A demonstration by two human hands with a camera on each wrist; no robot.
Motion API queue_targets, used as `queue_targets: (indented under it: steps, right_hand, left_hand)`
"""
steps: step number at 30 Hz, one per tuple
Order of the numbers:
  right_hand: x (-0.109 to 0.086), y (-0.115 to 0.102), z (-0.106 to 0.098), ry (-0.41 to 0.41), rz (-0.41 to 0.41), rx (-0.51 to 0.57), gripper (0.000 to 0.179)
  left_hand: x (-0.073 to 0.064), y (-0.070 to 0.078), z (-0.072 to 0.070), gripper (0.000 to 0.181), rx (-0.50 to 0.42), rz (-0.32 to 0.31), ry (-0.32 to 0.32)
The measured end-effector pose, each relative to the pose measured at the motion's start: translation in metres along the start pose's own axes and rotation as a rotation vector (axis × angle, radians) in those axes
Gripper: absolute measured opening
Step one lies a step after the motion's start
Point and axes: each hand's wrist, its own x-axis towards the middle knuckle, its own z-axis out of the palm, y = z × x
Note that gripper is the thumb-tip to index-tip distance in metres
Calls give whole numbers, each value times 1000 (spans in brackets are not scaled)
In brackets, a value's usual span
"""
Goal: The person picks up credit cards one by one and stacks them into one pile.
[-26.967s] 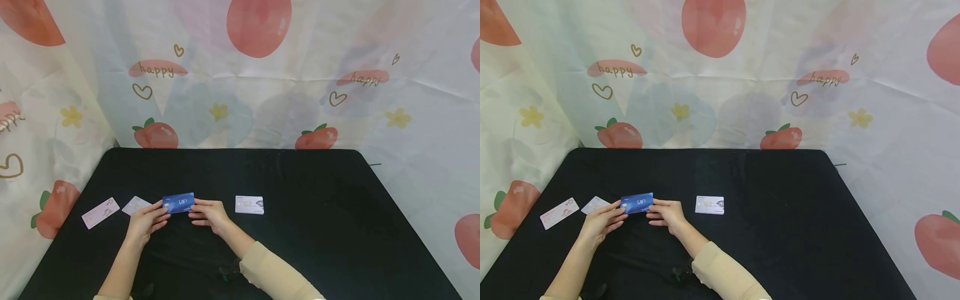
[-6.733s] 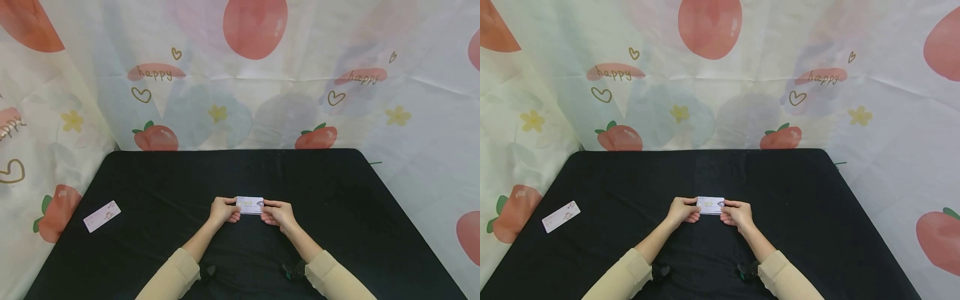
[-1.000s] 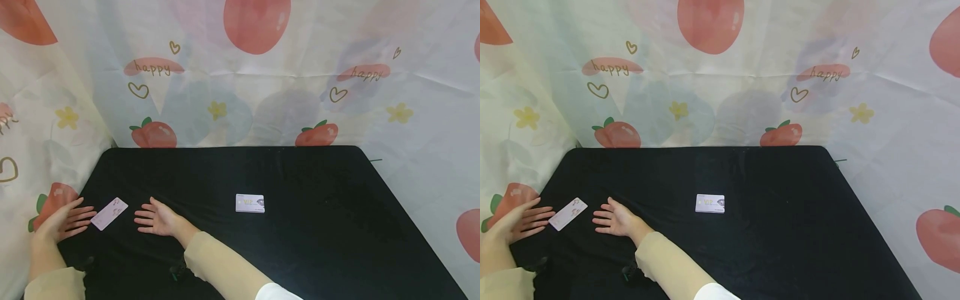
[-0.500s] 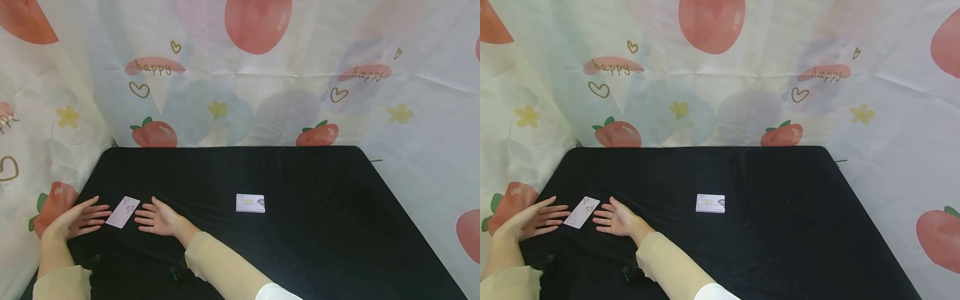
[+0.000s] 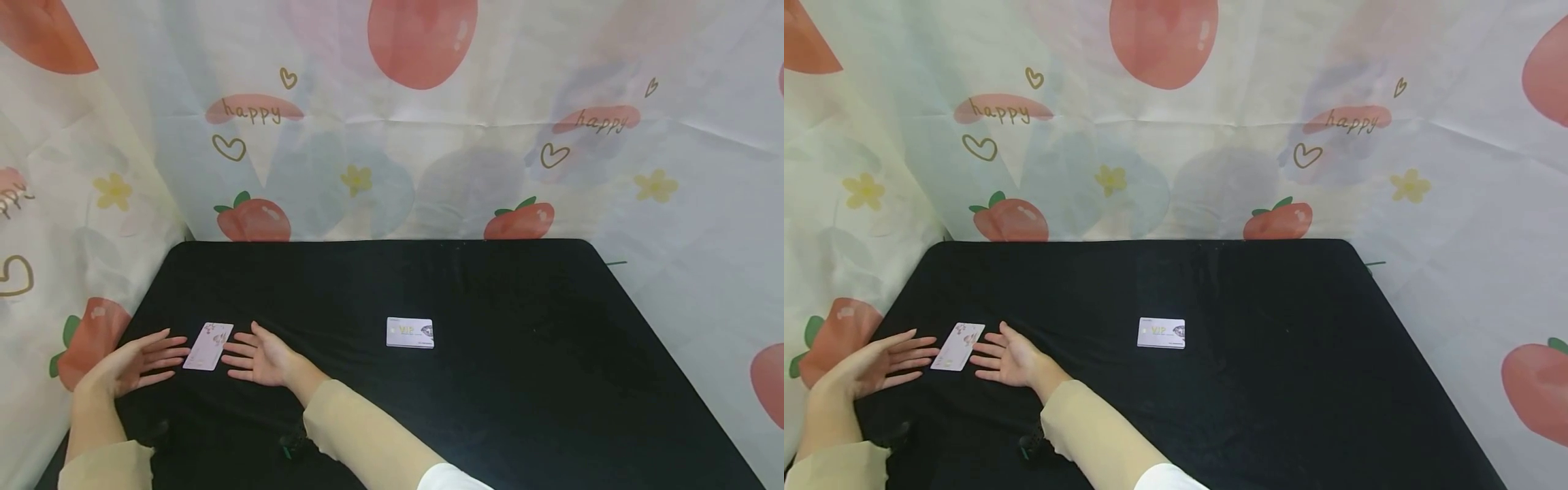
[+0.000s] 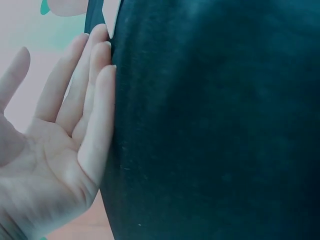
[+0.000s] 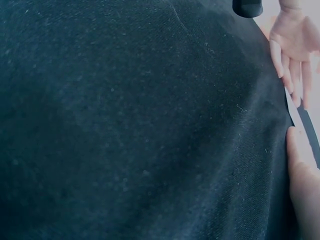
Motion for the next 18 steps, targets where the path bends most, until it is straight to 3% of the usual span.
queue_targets:
  steps: [4, 8, 13, 18]
  right_hand:
    - [1, 1, -1, 3, -2, 8, 57]
    - [1, 1, -2, 4, 1, 17, 56]
    - [0, 1, -3, 1, 1, 26, 57]
    - [-1, 0, -3, -2, -1, 31, 57]
  left_hand:
    - [-3, -5, 2, 36, -151, 29, -73]
    - [-3, -11, 3, 35, -192, 64, -98]
    - [-3, -18, 6, 26, -155, 144, -55]
    - [-1, -20, 13, 26, -176, 188, -10]
